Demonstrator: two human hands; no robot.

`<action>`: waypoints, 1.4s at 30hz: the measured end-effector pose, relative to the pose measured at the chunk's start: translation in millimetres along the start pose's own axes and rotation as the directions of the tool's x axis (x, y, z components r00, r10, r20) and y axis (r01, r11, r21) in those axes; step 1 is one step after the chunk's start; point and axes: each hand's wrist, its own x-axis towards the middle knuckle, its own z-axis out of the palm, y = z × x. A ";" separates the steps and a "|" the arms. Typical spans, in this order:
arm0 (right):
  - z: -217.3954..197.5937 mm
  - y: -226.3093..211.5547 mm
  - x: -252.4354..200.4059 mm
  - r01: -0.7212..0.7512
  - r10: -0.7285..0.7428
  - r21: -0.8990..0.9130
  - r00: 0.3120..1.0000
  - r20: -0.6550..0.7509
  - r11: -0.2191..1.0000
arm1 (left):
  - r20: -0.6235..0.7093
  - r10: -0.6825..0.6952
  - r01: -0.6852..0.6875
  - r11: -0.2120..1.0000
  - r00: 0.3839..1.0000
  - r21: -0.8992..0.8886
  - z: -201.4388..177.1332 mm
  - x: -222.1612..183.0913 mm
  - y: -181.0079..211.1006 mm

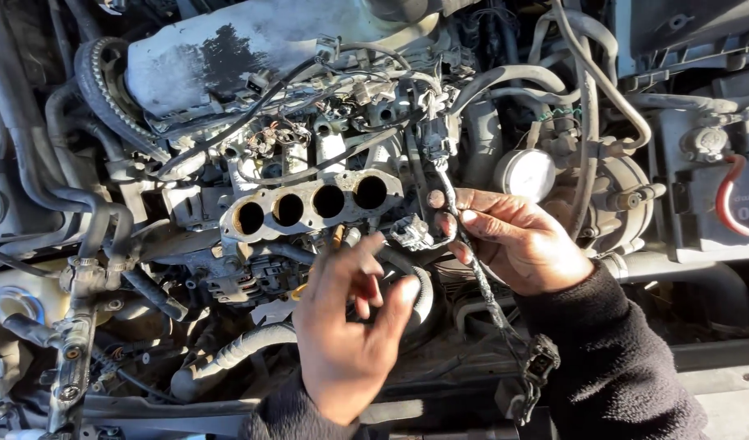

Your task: The person works at the open hood of a car, disconnecting electrical connectors and unclipping a wiring harness from the engine's intake manifold area. They pull the harness free, work it loose from the engine, and route it aside near the battery and front panel.

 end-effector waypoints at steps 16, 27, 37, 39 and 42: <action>-1.0 -0.1 -2.8 0.001 -0.003 -0.030 0.999 -0.054 1.000 | 0.189 -0.038 0.109 0.918 0.981 -0.380 14.7 20.5 -28.5; -14.5 -2.8 -11.4 -0.069 0.011 -0.228 0.968 -0.249 0.971 | 0.270 -0.169 0.249 0.922 0.948 -0.297 21.6 10.2 -39.2; -16.9 9.2 -16.4 0.079 -0.233 -0.419 0.915 -0.330 0.905 | 0.121 0.247 -0.266 0.947 0.961 0.182 4.9 3.0 5.6; -18.8 -0.6 -23.2 -0.003 -0.090 -0.311 0.954 -0.286 0.951 | 0.279 0.452 -0.526 0.789 0.847 0.318 26.9 -9.1 -12.7; -26.3 -6.3 -23.1 -0.030 -0.120 -0.448 0.945 -0.304 0.894 | 0.552 0.271 -0.554 0.701 0.789 0.449 21.9 -62.1 -15.9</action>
